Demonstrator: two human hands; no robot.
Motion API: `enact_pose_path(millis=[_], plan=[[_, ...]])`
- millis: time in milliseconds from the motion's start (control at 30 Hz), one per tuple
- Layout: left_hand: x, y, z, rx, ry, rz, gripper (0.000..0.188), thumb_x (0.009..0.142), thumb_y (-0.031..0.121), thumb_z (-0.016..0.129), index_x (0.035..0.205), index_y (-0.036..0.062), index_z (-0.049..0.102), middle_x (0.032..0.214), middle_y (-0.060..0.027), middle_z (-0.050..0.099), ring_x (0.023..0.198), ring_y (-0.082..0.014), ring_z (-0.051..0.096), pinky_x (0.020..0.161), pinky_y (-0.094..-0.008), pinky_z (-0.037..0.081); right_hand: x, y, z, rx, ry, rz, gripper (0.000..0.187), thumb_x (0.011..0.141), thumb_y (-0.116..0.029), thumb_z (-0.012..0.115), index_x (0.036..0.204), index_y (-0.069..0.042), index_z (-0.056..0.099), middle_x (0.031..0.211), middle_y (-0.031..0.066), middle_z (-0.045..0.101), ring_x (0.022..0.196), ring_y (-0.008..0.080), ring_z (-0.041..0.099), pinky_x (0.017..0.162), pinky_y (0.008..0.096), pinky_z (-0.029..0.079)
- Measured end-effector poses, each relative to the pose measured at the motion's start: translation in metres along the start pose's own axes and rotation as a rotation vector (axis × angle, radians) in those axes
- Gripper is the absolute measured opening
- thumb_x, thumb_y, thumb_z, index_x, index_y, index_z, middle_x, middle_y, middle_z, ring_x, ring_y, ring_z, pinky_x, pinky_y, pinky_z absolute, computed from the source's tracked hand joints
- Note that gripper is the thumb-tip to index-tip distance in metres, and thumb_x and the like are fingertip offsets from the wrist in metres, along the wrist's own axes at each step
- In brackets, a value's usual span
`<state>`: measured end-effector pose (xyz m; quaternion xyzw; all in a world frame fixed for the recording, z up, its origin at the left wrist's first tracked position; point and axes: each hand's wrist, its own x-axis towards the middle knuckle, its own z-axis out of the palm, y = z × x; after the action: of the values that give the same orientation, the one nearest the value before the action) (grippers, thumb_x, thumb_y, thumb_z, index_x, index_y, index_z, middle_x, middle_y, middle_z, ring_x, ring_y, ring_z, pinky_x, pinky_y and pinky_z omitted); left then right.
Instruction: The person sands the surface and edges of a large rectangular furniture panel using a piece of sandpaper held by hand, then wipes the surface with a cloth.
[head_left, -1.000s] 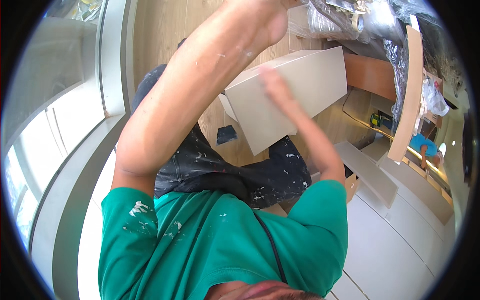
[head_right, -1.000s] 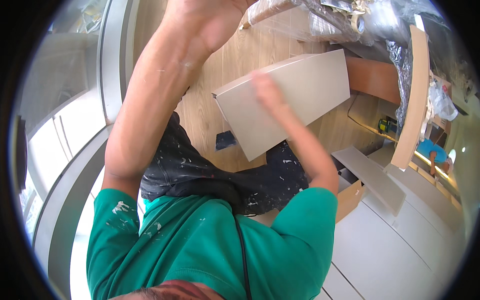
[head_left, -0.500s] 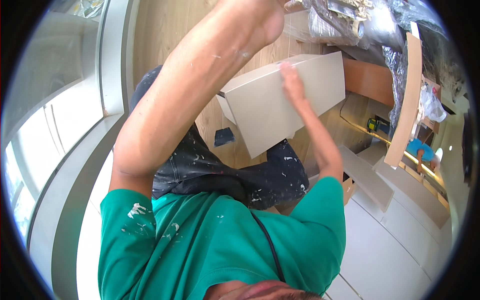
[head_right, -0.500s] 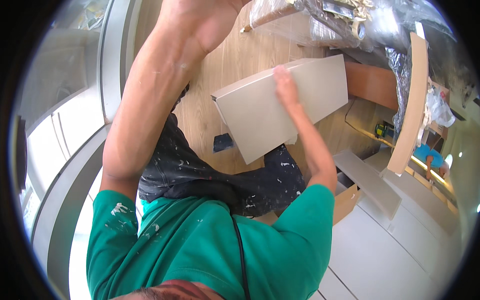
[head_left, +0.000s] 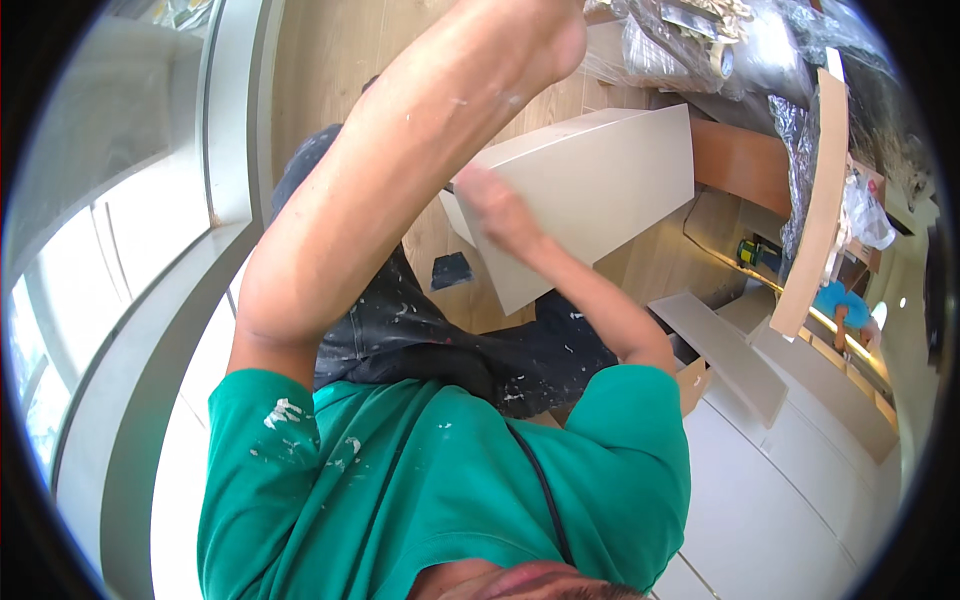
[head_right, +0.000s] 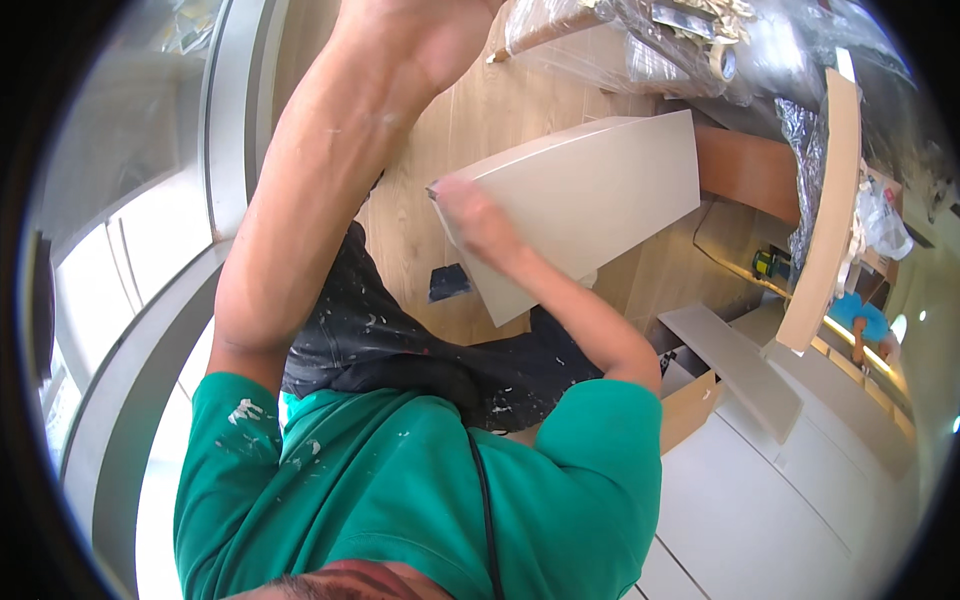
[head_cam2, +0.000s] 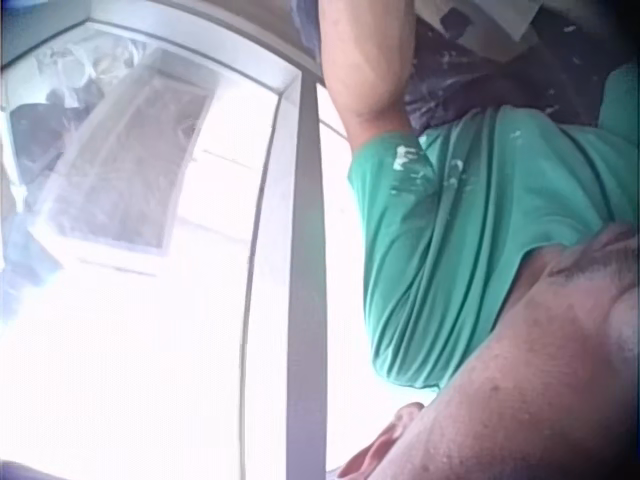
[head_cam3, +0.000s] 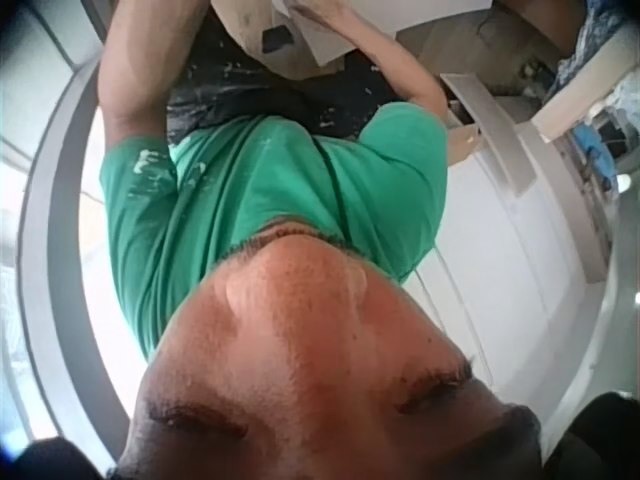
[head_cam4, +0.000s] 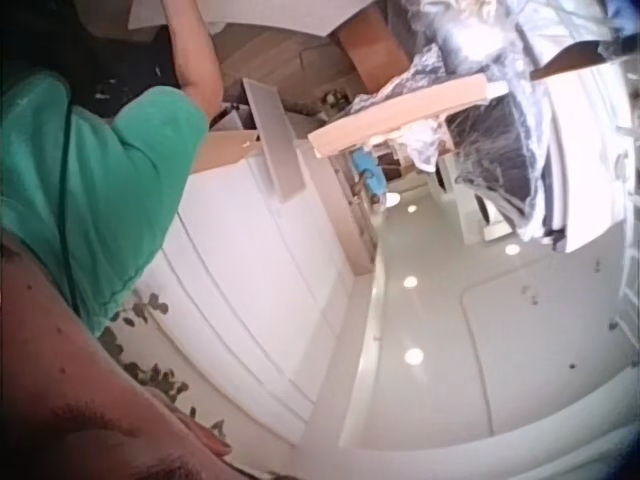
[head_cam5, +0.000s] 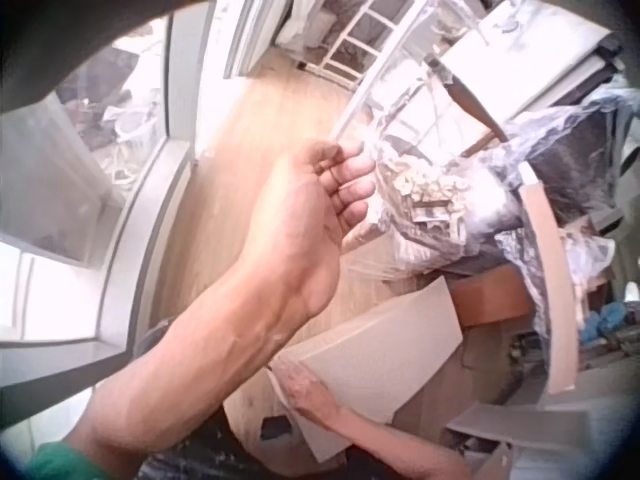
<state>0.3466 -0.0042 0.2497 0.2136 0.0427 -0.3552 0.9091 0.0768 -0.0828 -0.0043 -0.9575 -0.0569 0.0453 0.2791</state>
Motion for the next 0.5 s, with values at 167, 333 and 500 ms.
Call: enact_pose_path(millis=[167,333,500], plan=[[-0.009,0.001,0.008,0.046,-0.01,-0.047,0.021,0.108,0.021,0.041,0.108,0.0061,0.056,0.09,0.0,0.063,0.078,-0.0099,0.057,0.075,-0.0244,0.048,-0.038,0.13,-0.075,-0.414,0.153,0.166,0.047,0.093,0.0,0.052,0.14,0.004,0.058,0.14,0.0254,0.061,0.131,0.0406,0.057,0.121,0.0457,0.036],[0.006,-0.01,-0.005,0.011,-0.049,-0.015,0.021,0.108,0.021,0.042,0.109,0.0052,0.056,0.091,-0.0008,0.063,0.078,-0.011,0.058,0.076,-0.0246,0.05,-0.032,0.054,0.01,-0.168,0.102,0.101,0.052,0.094,-0.004,0.052,0.146,0.001,0.055,0.147,0.0232,0.057,0.141,0.0355,0.05,0.122,0.0444,0.035],[-0.002,0.007,-0.008,0.022,-0.043,0.021,0.022,0.109,0.02,0.041,0.11,0.0048,0.056,0.091,-0.0018,0.063,0.079,-0.0117,0.059,0.076,-0.0245,0.051,-0.016,0.073,-0.02,0.003,0.133,0.279,0.048,0.095,-0.002,0.051,0.142,0.002,0.059,0.144,0.0206,0.06,0.14,0.0343,0.053,0.122,0.0439,0.036]])
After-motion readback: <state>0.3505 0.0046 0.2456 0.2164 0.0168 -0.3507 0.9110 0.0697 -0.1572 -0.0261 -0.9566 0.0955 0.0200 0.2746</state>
